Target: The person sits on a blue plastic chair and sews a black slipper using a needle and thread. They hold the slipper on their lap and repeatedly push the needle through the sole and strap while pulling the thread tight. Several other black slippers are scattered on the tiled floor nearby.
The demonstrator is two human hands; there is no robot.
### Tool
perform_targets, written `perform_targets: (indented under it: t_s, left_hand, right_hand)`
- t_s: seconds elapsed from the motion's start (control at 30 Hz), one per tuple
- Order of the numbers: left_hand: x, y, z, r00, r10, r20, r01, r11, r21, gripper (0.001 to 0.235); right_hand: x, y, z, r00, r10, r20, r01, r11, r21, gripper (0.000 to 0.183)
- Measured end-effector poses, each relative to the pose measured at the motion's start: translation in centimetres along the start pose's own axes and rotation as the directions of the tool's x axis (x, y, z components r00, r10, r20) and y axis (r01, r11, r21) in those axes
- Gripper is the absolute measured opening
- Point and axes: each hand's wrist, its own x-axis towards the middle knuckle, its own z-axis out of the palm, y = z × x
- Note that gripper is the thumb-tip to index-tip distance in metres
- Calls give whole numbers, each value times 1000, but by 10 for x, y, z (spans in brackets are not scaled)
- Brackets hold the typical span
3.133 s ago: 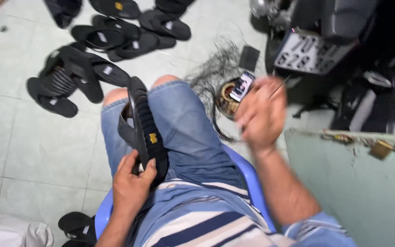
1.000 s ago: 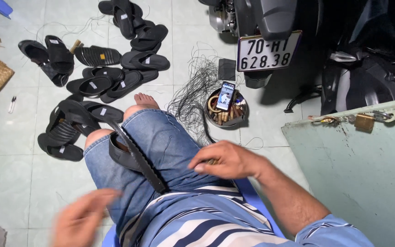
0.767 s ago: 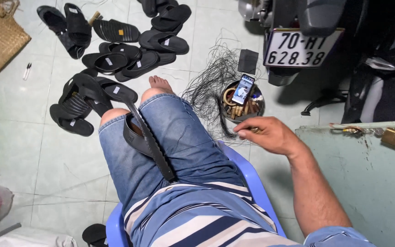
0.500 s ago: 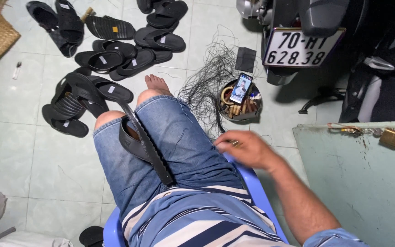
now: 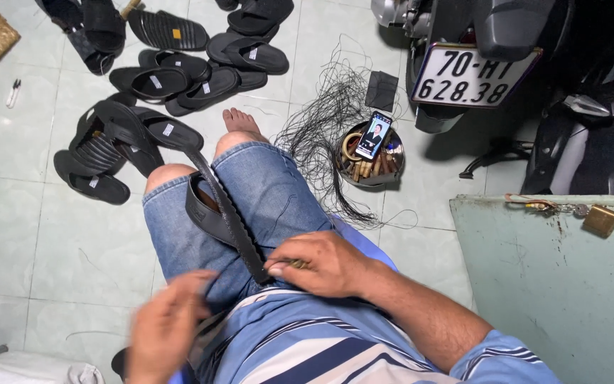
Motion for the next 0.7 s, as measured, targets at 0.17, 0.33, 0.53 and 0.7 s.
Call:
perform_targets:
  t_s: [0.17,0.33,0.53,0.7]
  left_hand:
    - [-13,-80,-70,792,-77,-605,-34,985,-169,26]
    - [-31,-188,-109,669,-202,-715,72,975,-208,33]
    - [-13,-9,-20,892,274,-359,-168,939,300,45]
    - [-13,44,23,924,315,219,-323,946,3,49]
  right_hand:
    - [-23,23,-19,977,212,5,-212,975,-73,21]
    - [-34,22,-37,813,577,71,-572,816,-84,23]
    - [-14,-7,-7,959,273,74,-270,961,-56,15]
    - [8,-24,19,991,91,99,-89,996,-20,13]
